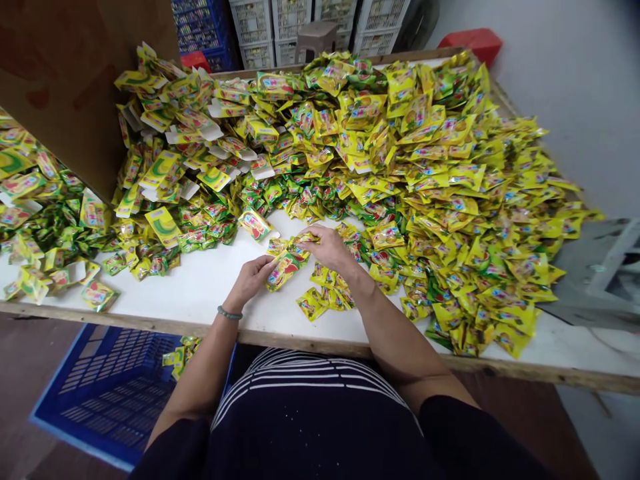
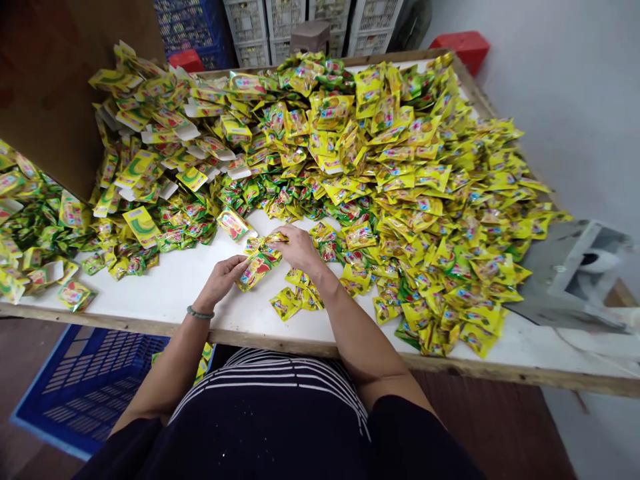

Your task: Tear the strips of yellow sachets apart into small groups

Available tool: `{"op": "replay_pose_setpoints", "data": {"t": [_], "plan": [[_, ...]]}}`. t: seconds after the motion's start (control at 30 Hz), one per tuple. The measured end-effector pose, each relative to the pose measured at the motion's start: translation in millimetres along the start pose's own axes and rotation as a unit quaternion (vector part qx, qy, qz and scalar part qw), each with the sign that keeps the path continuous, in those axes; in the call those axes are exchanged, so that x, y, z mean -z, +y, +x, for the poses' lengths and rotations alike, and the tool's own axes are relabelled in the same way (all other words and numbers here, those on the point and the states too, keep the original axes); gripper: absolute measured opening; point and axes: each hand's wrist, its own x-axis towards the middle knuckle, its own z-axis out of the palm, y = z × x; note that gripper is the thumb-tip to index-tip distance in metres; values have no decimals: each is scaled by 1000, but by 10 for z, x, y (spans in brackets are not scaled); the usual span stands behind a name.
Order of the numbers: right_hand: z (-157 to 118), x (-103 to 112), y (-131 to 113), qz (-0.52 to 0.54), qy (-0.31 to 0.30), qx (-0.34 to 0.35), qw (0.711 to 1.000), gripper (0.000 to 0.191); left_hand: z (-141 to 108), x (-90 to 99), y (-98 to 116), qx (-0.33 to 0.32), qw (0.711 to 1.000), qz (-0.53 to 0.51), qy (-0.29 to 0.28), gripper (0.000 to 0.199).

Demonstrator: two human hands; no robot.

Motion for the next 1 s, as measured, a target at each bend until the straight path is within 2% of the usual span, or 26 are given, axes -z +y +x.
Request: {"op": "replay_pose_setpoints", "data": {"t": [0.13,0.33,0.43,0.6,0.77,0.87,1.0], "plan": [[-25,-65,-35,7,24,27,999,11,72,-60,82,22,996,-79,-19,51],[-55,-141,-65,31,90,37,995,20,158,-222,228,23,987,-154,26,55],[-68,-153,-78,23,96,35,995,21,145,-221,185,29,983,-180,25,55],[-76,-169,-45,51,40,-24,998,32,97,-161,43,36,980,-194,8,54],[-95,-193,-61,57,94,-19,994,35,107,-135,20,33,981,-189,-14,56],[-128,-250,-106,27,124,-6,992,33,114,-143,39,42,978,-206,-5,57],[-135,-323,-68,49,115,-35,992,36,98,-157,56,42,976,-212,21,60]]}}
